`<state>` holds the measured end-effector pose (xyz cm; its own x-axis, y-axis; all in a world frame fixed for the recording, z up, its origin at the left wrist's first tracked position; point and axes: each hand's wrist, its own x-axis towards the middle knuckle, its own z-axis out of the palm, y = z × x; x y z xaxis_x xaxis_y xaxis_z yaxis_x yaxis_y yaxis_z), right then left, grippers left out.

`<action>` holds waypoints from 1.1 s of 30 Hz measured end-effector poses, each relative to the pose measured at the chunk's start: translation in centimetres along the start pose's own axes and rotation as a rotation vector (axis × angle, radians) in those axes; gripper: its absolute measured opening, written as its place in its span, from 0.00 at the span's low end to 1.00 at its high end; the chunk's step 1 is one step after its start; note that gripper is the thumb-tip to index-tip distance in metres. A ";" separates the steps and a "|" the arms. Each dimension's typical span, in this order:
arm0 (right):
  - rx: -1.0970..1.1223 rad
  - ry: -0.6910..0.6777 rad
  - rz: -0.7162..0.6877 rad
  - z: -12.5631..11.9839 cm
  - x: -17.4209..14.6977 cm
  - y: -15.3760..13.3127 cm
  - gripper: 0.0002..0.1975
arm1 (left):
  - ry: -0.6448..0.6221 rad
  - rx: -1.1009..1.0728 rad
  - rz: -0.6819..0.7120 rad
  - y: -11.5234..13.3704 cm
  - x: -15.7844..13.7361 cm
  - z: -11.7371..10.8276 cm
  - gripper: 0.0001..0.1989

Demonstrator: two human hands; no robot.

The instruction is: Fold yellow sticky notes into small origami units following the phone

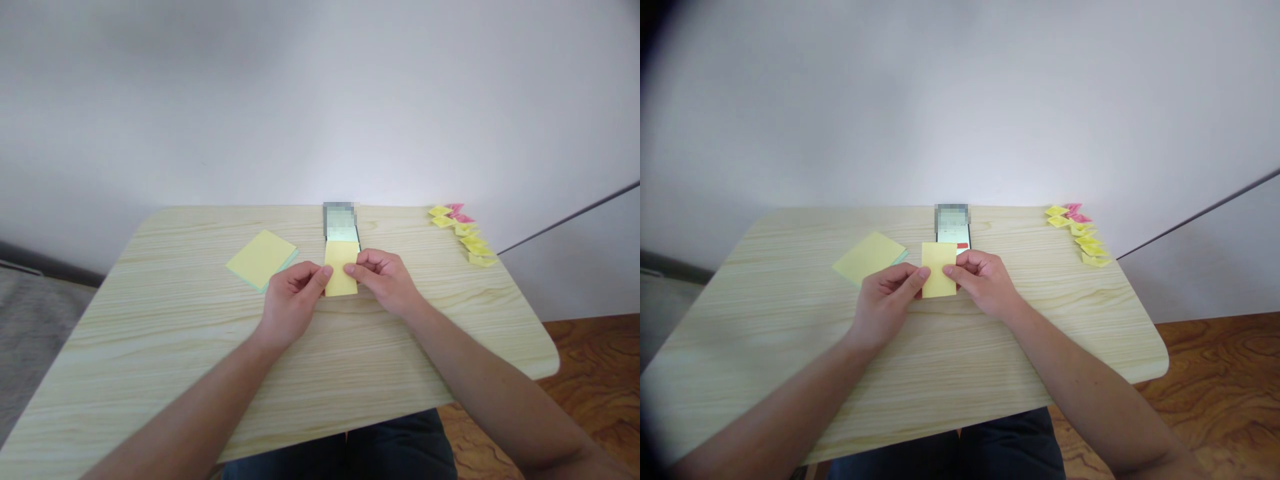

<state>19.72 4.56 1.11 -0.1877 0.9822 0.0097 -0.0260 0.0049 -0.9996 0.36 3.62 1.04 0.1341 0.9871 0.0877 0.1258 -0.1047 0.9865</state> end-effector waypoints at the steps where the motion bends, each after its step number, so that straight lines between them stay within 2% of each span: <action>1: -0.005 -0.001 0.001 0.0 0.0 0.0 0.13 | -0.007 -0.044 0.001 0.0 0.0 -0.1 0.15; 5: -0.015 0.009 0.002 -0.2 0.0 -0.1 0.13 | -0.035 -0.152 0.001 -0.2 0.2 -0.2 0.13; 11: 0.026 0.039 -0.005 0.0 0.0 0.0 0.13 | -0.018 -0.061 -0.016 -0.5 0.1 0.4 0.12; 16: 0.046 0.053 -0.017 0.1 -0.1 0.4 0.11 | -0.002 -0.072 -0.042 -0.4 0.0 0.7 0.11; 20: 0.012 0.100 -0.006 -0.1 0.0 0.3 0.12 | -0.054 -0.101 -0.055 0.0 0.0 0.4 0.13; 25: 0.035 0.127 0.022 -0.2 0.2 0.1 0.13 | -0.141 -0.023 -0.013 0.3 -0.2 0.1 0.16; 30: 0.076 0.069 0.006 -0.1 0.2 0.1 0.13 | -0.087 0.009 -0.012 0.3 -0.1 0.3 0.16; 33: 0.048 0.081 0.017 0.0 0.1 0.1 0.13 | -0.077 0.009 -0.029 0.1 -0.1 0.4 0.16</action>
<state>19.73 4.71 0.98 -0.1087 0.9940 -0.0111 -0.0707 -0.0189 -0.9973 0.72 3.49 1.05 0.2057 0.9775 0.0477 0.1398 -0.0776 0.9871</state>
